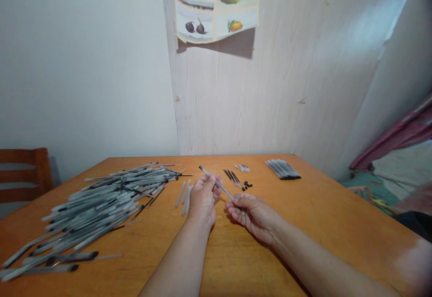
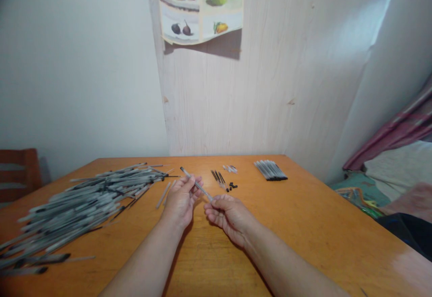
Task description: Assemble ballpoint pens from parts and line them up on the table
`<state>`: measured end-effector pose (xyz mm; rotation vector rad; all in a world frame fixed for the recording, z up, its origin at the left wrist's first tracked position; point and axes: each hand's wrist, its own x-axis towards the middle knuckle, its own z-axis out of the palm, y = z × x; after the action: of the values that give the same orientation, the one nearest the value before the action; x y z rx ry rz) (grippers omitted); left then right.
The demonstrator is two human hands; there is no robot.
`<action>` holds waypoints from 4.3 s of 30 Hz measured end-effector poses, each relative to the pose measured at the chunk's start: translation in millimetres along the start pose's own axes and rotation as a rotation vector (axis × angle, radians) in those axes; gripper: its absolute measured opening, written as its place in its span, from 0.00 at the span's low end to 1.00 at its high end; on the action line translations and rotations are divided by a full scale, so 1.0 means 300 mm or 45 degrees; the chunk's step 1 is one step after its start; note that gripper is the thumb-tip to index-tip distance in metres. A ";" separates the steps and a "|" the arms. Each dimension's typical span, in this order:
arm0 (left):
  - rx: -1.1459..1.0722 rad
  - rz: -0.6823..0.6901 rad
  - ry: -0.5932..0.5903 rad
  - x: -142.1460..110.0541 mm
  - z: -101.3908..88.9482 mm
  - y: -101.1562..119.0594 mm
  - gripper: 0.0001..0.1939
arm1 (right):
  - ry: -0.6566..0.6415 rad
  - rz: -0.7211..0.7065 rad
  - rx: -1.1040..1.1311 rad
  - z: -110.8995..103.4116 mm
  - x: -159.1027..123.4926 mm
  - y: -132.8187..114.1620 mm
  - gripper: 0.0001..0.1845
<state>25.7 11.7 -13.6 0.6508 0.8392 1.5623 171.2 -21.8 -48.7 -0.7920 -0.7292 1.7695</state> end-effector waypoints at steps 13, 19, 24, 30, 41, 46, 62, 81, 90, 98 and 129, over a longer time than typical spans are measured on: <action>0.092 -0.021 -0.039 -0.018 0.015 -0.022 0.14 | 0.039 -0.051 0.040 0.008 0.003 -0.002 0.05; 0.123 -0.036 -0.072 -0.029 0.025 -0.025 0.11 | 0.055 -0.109 0.030 0.014 0.000 -0.007 0.04; 0.100 -0.062 -0.107 -0.046 0.034 -0.018 0.09 | 0.022 -0.152 0.028 0.009 -0.003 -0.014 0.05; 0.109 -0.092 -0.108 -0.046 0.040 -0.015 0.06 | 0.035 -0.154 0.000 0.015 -0.019 -0.025 0.04; 0.136 -0.106 -0.155 -0.051 0.045 -0.012 0.07 | -0.008 -0.188 -0.031 -0.009 -0.015 -0.026 0.05; 0.164 -0.084 -0.184 -0.049 0.042 -0.015 0.09 | 0.005 -0.187 -0.058 -0.010 -0.021 -0.027 0.06; 0.156 0.010 -0.195 -0.058 0.050 -0.027 0.12 | 0.005 -0.217 -0.062 -0.002 -0.022 -0.031 0.08; 0.113 0.000 -0.137 -0.049 0.035 -0.013 0.10 | 0.125 -0.138 -0.163 -0.007 -0.029 -0.058 0.09; 0.160 0.009 -0.156 -0.047 0.035 -0.021 0.15 | 0.294 -0.254 -0.278 -0.019 -0.011 -0.059 0.09; 0.226 -0.019 -0.196 -0.050 0.041 -0.030 0.17 | 0.387 -0.376 -0.323 -0.021 -0.001 -0.079 0.14; 0.710 0.367 -0.567 -0.073 0.043 -0.066 0.09 | 0.313 -0.747 -0.774 0.013 -0.060 -0.159 0.15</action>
<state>51.0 -7.0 -21.1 1.5180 0.8631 1.3470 199.1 -25.2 -6.0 -1.0369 -1.2081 0.9045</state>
